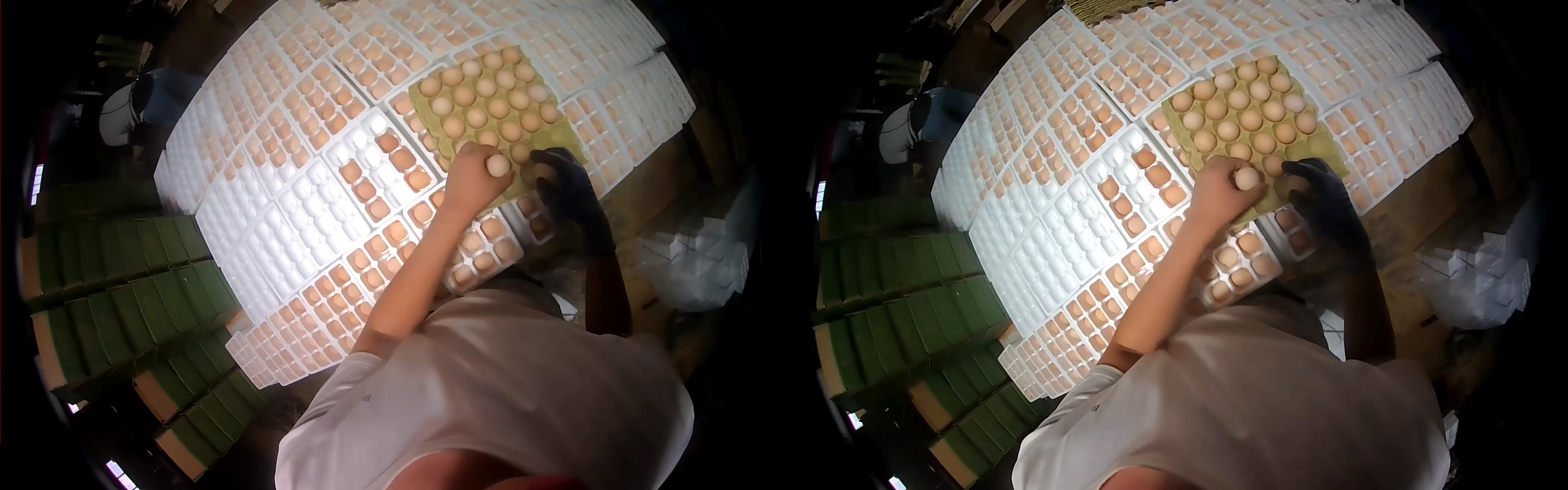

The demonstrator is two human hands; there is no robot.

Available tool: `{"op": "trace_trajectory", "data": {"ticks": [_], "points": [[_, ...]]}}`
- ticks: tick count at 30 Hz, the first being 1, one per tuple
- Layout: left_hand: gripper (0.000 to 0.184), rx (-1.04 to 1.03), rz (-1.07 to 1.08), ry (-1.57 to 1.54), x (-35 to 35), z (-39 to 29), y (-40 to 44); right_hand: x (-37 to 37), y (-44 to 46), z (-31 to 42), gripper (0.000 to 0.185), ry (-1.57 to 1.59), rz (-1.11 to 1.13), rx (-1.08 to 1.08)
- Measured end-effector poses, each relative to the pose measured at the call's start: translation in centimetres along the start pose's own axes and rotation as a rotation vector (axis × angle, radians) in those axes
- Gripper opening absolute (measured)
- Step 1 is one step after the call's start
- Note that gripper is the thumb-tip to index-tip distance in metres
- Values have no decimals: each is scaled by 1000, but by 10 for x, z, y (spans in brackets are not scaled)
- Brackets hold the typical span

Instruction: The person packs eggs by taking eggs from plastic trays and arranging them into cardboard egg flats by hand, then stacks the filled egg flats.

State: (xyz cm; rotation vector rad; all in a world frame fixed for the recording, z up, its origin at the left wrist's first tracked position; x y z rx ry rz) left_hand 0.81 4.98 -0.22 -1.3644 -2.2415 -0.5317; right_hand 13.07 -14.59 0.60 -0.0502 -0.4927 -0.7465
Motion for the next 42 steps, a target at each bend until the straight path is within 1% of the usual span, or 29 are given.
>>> {"op": "trace_trajectory", "data": {"ticks": [1,2,5,7,9,10,13,14,17,18,20,21,22,23,24,26,27,28,30,31,32,34,35,36,37,38,39,41,42], "points": [[19,159,75,-249,5,9,-1,7,0,-11,54,104,-3,7],[17,324,149,-498,8,17,-4,12,-4,-14,47,721,-57,-321],[17,228,90,-272,20,29,-6,8,1,-33,43,776,-56,-499],[17,159,44,-127,26,35,-4,1,8,-31,44,429,-89,-395],[18,91,-7,12,36,26,1,-20,25,10,47,-295,-153,-60],[16,-41,-100,254,40,12,0,-29,26,-2,51,-425,-137,37],[14,-116,18,500,31,16,11,-44,26,-2,50,-654,-152,-22],[13,-100,56,546,29,12,15,-46,29,-1,53,-693,-71,-93],[13,-51,39,631,14,10,22,-40,35,0,47,-593,-65,-119],[16,-33,37,567,18,8,22,-34,37,4,34,-563,-71,-140],[22,4,20,440,35,8,25,-13,38,4,29,-45,-14,-225],[25,63,-11,182,36,16,25,-3,41,19,27,217,17,-266],[28,123,-38,-76,35,31,22,5,33,34,22,566,-68,-518],[31,182,-64,-332,37,41,17,8,29,37,20,430,-89,-385],[41,494,113,-759,51,26,15,13,24,36,18,295,-107,-254],[41,588,149,-1158,51,40,9,24,16,32,14,27,-134,12],[41,630,166,-1358,50,44,7,28,8,14,18,401,-171,-112],[38,621,124,-1359,47,48,5,29,-2,-13,23,774,-208,-235],[36,537,77,-1155,46,51,9,33,-2,-17,31,749,-283,-236],[34,496,57,-1055,45,53,13,38,-1,-16,35,351,-312,-113],[37,525,30,-884,46,53,17,40,4,-5,39,-50,-329,9],[38,230,-116,-360,47,51,29,41,20,4,44,-244,-348,-4],[38,81,-188,-98,48,48,34,49,29,0,44,29,-306,-144],[38,21,-178,188,53,39,39,56,39,-2,44,305,-259,-282],[38,-23,-123,308,53,35,43,59,47,-6,44,584,-204,-417],[39,-66,-69,429,53,34,47,60,53,-11,47,473,-156,-355],[40,-105,-12,550,53,33,49,61,62,-20,49,159,-144,-244],[36,-132,21,622,50,33,49,54,76,-25,52,-460,-106,-5],[35,-147,21,635,49,33,49,55,83,-24,57,-455,-63,-90]]}}
Point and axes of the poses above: each hand's wrist, its own y-axis towards the middle knuckle, its own x-axis out of the back of the hand, z = x × y, the point moved 2 cm from there along y, towards the middle knuckle, and after that the axes turned 5 degrees about y, right-handed, at the moved point
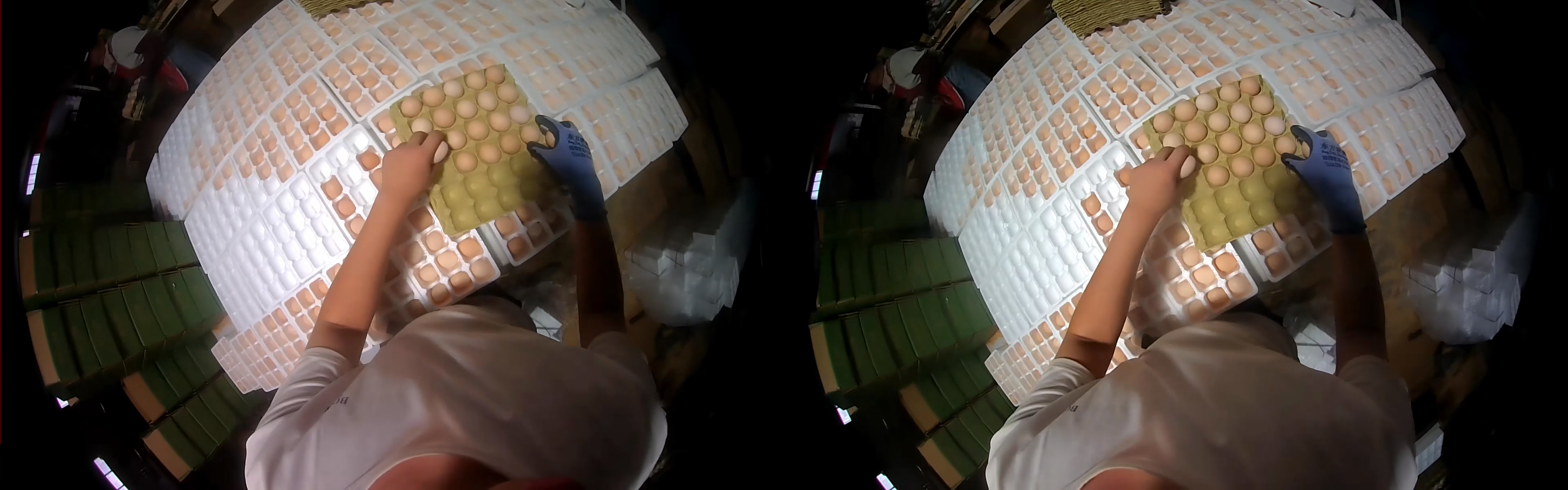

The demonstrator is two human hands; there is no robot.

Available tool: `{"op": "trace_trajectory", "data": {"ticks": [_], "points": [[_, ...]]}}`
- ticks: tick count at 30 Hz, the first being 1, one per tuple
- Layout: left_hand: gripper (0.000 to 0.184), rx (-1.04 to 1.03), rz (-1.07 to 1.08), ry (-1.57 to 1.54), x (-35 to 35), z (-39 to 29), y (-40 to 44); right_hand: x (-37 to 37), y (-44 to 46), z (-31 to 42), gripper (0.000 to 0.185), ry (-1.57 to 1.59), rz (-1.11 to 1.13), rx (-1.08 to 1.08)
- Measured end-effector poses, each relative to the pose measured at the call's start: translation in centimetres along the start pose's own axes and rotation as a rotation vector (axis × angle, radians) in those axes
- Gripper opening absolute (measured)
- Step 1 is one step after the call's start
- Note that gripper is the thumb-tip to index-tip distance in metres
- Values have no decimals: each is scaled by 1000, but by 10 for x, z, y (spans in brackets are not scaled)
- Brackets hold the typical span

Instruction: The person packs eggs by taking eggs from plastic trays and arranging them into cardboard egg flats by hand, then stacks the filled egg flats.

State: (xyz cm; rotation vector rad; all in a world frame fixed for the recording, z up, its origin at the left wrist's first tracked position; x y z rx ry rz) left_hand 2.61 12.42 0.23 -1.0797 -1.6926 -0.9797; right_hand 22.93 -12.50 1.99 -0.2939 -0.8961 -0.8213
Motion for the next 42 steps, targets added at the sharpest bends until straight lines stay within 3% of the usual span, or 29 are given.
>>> {"op": "trace_trajectory", "data": {"ticks": [3,8,11,15,16,17,18,19,21,24,26,27,32,34,37,39,42], "points": [[35,-30,-21,-30,-6,4,-2,6,6,25,59,-199,197,-69],[33,-11,-100,-29,-21,5,-8,-1,26,6,50,-188,248,54],[34,83,-290,-343,-21,13,-14,-4,33,-13,48,-158,251,138],[42,608,-342,-957,6,30,-46,-2,21,-23,45,-111,171,134],[44,568,-547,-880,5,44,-58,2,17,-21,45,-60,140,128],[45,682,-554,-966,2,62,-71,6,14,-16,46,-106,145,102],[44,703,-631,-866,15,76,-83,7,10,-20,46,-103,79,176],[40,735,-552,-561,23,101,-95,7,7,-13,46,51,25,87],[48,873,-414,-533,28,146,-106,-6,14,30,45,313,-5,2],[43,837,-280,-289,34,190,-101,-65,37,176,43,377,144,268],[41,841,-191,-230,27,211,-92,-124,71,221,46,249,267,524],[39,844,-149,-202,23,217,-89,-162,89,230,39,190,247,518],[40,847,-116,-172,20,207,-90,-276,136,232,34,-354,595,594],[42,759,-130,-150,11,190,-94,-295,146,227,35,-309,590,559],[45,789,102,-132,2,161,-91,-303,140,242,47,-278,655,580],[40,740,47,-68,-13,156,-95,-313,130,256,58,-281,712,679],[34,745,11,-40,-15,158,-92,-306,129,258,69,-271,739,608]]}}
Point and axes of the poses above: each hand's wrist, its own y-axis towards the middle knuckle, its own x-axis out of the back of the hand, z = x × y, the point moved 2 cm from there along y, towards the middle knuckle, and after that the axes turned 5 degrees about y, right-handed, at the moved point
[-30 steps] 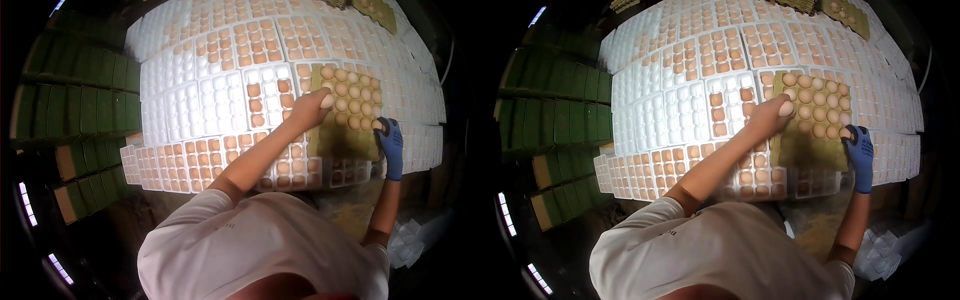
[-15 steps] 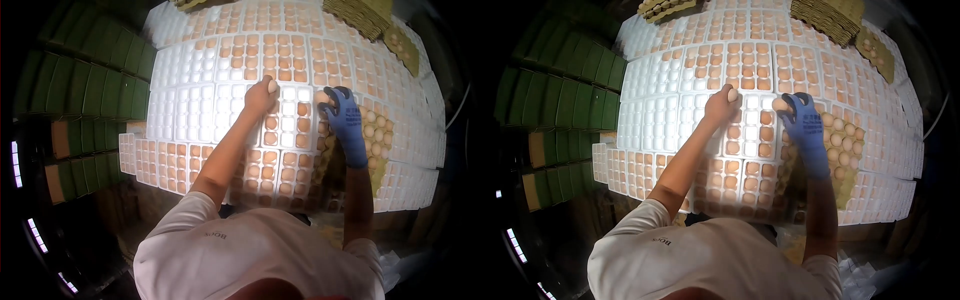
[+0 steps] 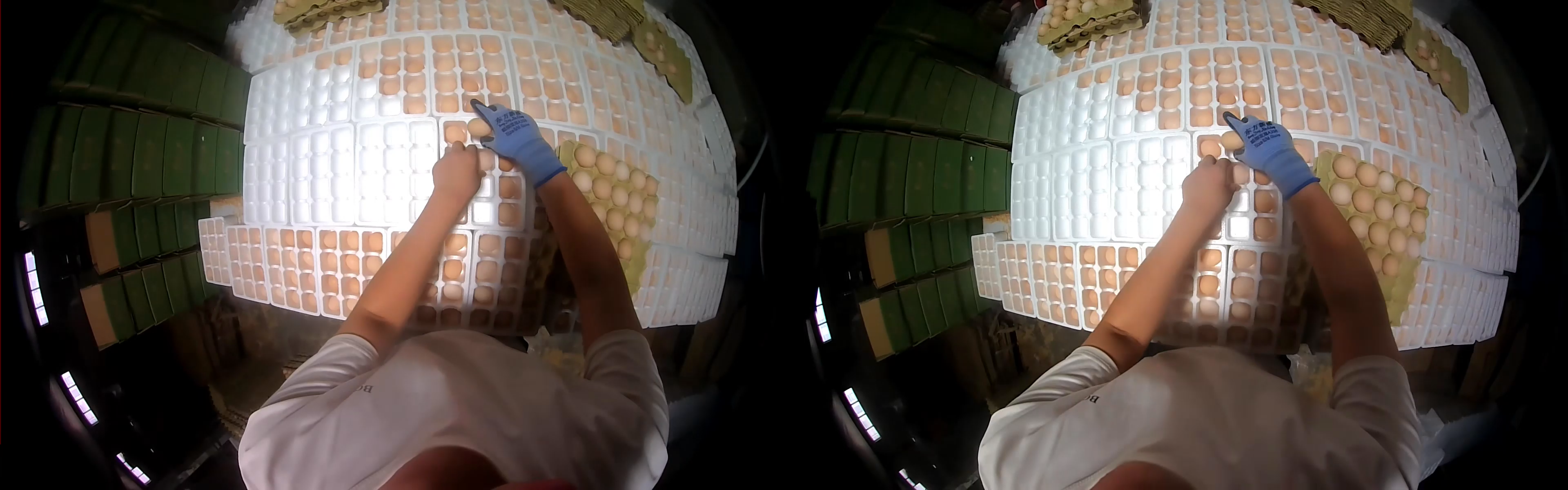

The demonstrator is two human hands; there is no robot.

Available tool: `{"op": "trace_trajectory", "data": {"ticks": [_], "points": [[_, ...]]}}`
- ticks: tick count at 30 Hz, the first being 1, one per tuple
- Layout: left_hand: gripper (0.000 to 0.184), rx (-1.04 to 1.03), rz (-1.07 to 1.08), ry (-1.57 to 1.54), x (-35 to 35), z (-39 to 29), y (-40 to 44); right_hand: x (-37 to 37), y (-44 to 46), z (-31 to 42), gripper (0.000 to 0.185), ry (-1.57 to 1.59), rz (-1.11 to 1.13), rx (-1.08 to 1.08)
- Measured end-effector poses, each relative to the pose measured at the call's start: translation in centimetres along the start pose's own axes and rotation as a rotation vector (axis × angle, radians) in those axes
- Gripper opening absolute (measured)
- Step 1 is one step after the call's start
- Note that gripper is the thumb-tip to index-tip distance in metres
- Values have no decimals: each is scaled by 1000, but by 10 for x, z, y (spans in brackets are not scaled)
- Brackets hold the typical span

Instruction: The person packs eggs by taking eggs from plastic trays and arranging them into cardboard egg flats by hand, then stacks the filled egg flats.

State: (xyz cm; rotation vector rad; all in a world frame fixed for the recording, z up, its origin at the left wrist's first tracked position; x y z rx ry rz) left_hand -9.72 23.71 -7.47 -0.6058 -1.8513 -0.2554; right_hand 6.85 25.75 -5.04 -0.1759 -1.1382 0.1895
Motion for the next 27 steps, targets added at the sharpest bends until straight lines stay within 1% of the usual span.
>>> {"op": "trace_trajectory", "data": {"ticks": [2,3,4,5,6,7,8,10,11,12,13,14,15,16,17,18,20,21,22,23,24,25,27], "points": [[31,37,-22,-66,6,-5,-9,-6,-7,-8,69,37,-74,41],[29,50,-34,-95,8,-7,-13,-10,-12,-12,66,144,-127,40],[21,-23,-128,-188,3,-10,-23,-13,-18,-17,64,252,-181,36],[21,-142,-187,-234,-4,-14,-35,-13,-25,-19,61,358,-237,30],[21,-264,-250,-281,-12,-19,-47,-4,-39,-9,54,497,-292,-24],[22,-385,-317,-330,-21,-24,-53,-7,-48,-7,53,609,-341,-82],[22,-394,-336,-293,-41,-23,-56,-14,-56,-6,52,722,-390,-139],[22,-443,-406,-288,-42,-31,-61,-25,-74,-3,50,949,-451,-240],[22,-472,-443,-287,-43,-34,-61,-28,-79,-5,50,946,-481,-238],[25,-426,-353,-365,-52,-33,-58,-34,-85,-9,51,943,-509,-239],[27,-393,-395,-374,-56,-32,-55,-43,-90,-12,51,939,-533,-239],[28,-357,-440,-382,-56,-33,-52,-68,-85,-30,47,864,-690,-160],[30,-318,-489,-390,-56,-33,-48,-67,-90,-30,45,982,-707,-173],[34,-269,-449,-264,-57,-32,-45,-67,-96,-29,44,1101,-723,-183],[35,-259,-466,-205,-52,-35,-43,-66,-102,-25,43,1222,-734,-194],[35,-250,-480,-146,-47,-39,-42,-61,-108,-17,40,1266,-739,-231],[33,-236,-491,-54,-46,-41,-36,-75,-113,-12,39,1252,-811,-149],[32,-198,-493,-8,-48,-37,-29,-68,-116,-2,39,1241,-850,-105],[30,-164,-500,35,-50,-35,-19,-67,-126,5,39,1289,-652,-305],[29,-128,-507,77,-52,-32,-10,-78,-126,11,40,1175,-781,-156],[27,-117,-484,22,-52,-27,-4,-76,-132,23,40,1023,-752,-166],[28,-120,-513,-57,-53,-22,-3,-74,-140,34,41,871,-714,-176],[30,-120,-578,-211,-43,-12,2,-92,-139,45,41,576,-758,-12]]}}
Point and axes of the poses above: each hand's wrist, its own y-axis towards the middle knuckle, its own x-axis out of the back of the hand, z = x × y, the point moved 2 cm from there along y, towards the middle knuckle, and after that the axes turned 5 degrees about y, right-handed, at the moved point
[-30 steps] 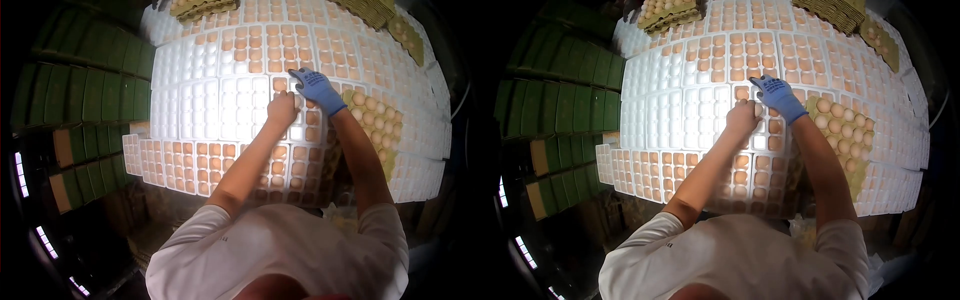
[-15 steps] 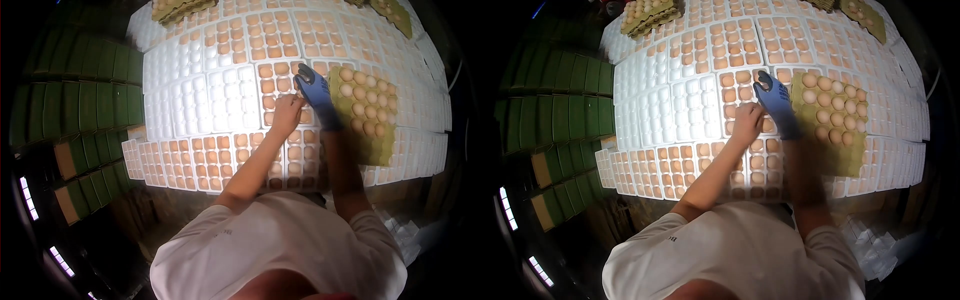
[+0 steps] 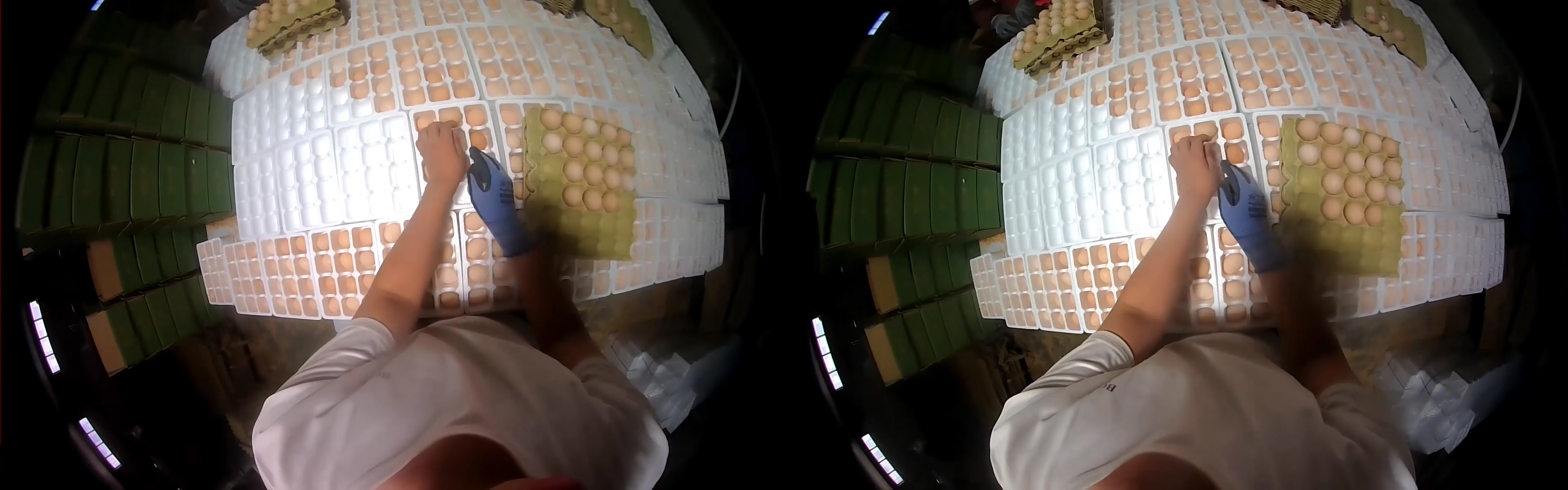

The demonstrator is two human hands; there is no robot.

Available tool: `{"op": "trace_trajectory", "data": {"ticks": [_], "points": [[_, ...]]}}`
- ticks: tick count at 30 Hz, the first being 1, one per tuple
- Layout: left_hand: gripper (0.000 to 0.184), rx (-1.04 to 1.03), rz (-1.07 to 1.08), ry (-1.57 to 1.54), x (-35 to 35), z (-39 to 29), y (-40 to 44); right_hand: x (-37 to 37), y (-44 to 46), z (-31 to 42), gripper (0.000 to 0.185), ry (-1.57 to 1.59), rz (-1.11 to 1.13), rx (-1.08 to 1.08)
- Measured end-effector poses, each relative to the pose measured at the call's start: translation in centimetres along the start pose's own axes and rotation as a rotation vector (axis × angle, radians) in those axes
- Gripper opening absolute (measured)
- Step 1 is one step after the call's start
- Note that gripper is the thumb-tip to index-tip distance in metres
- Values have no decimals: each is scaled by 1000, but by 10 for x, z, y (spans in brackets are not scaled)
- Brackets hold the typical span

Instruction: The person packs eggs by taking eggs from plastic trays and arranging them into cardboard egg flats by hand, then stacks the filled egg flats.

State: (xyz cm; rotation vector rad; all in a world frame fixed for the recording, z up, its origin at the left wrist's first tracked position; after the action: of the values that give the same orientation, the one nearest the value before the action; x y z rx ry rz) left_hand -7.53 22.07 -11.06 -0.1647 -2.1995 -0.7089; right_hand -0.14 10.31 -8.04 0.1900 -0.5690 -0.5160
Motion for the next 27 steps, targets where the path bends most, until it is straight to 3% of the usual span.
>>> {"op": "trace_trajectory", "data": {"ticks": [2,4,5,8,9,10,12,14,17,20,21,24,27], "points": [[32,-126,-64,-5,7,5,15,-14,-17,5,37,89,73,-118],[32,-301,-80,77,6,6,30,-24,-33,8,38,116,11,-16],[32,-322,31,13,-11,21,30,-21,-39,14,38,15,37,57],[35,-278,258,81,-14,25,45,-15,-52,27,34,-366,113,269],[36,-278,228,102,-11,22,46,-19,-51,22,29,-362,81,278],[35,-240,245,36,-8,23,50,-22,-50,17,24,-358,50,280],[35,-126,238,-126,-5,26,54,-17,-42,20,16,-394,202,183],[37,-145,210,-113,-2,24,56,-16,-32,16,14,-372,234,117],[34,-189,297,-66,-1,24,54,-19,-24,-5,18,-225,94,19],[27,-267,345,7,-2,25,59,-35,-19,0,24,-355,-32,62],[25,-303,351,31,-2,24,61,-39,-21,-1,29,-471,58,48],[15,-409,356,-106,9,12,59,-49,-27,-8,43,-537,13,22],[20,-168,380,-47,29,1,36,-52,-33,-4,64,-577,-73,-81]]}}
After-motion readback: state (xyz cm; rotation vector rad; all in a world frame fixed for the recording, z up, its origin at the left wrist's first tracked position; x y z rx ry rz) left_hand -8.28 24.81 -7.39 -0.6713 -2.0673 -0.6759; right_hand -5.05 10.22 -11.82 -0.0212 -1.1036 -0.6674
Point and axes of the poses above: each hand's wrist, its own y-axis towards the middle knuckle, its own x-axis out of the back of the hand, z = x × y, the point moved 2 cm from there along y, towards the middle knuckle, and after that the axes turned 5 degrees about y, right-handed, at the moved point
